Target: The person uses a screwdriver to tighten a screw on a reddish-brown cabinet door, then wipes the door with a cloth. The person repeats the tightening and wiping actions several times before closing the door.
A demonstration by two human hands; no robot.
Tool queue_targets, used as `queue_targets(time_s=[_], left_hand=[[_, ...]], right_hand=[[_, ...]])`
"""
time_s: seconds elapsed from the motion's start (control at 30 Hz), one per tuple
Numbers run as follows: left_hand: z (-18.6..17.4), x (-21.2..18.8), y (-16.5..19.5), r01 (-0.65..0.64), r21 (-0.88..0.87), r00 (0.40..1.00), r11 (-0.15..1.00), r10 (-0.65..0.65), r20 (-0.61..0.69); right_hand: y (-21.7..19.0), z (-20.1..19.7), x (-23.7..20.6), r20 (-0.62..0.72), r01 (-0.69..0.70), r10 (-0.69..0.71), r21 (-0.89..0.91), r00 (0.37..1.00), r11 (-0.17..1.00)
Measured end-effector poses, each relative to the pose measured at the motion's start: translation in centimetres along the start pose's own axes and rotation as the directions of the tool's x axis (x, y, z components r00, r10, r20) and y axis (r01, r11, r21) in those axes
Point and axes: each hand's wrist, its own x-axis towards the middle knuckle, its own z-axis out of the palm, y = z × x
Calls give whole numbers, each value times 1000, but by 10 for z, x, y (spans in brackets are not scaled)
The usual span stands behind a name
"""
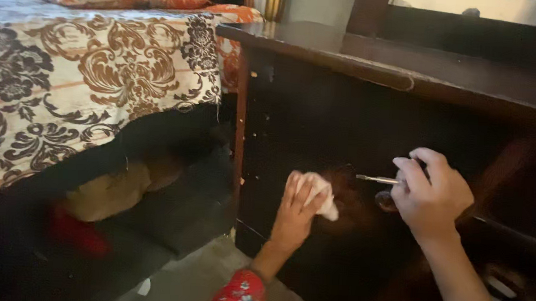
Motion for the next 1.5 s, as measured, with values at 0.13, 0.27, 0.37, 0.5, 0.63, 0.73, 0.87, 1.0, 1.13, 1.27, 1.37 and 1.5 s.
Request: queue_targets(time_s=[0.13,0.27,0.37,0.5,0.63,0.73,0.87,1.0,1.13,1.27,1.37,1.5], left_hand=[[-19,-3,-13,13,132,956,991,-51,290],[-1,66,-15,393,23,919,919,-393,-1],[25,82,8,513,0,854,859,-510,-101],[37,7,44,160,-22,986,987,-161,-53],[22,-60,15,-37,-15,947,999,40,319],[-7,-73,-22,-35,32,852,999,13,523],[-11,-11,-54,389,317,889,865,-443,115],[23,57,-30,651,14,757,759,-648,-82],[28,11,35,309,65,948,949,-313,59],[26,-42,31,415,79,886,906,-422,193],[22,-59,2,704,-10,710,711,-702,60],[28,-31,-30,887,-25,458,460,-887,-63]], right_hand=[[1,-3,0,66,27,-28,20,997,999],[-1,-2,-2,-7,20,-19,58,1000,998],[-2,0,-3,-4,21,-21,28,1000,999],[-2,-2,-3,39,18,-19,26,999,999],[-3,-5,-3,57,26,-28,46,998,999],[-4,-6,-1,32,38,-40,64,999,997],[-3,-5,2,67,52,-53,15,996,999],[-4,-7,1,59,41,-44,42,997,998],[-4,-8,-3,70,32,-36,64,997,997],[-1,-6,-5,72,38,-42,64,996,997],[1,-5,-5,118,74,-76,22,990,997],[-2,-3,-1,67,44,-49,79,997,996]])
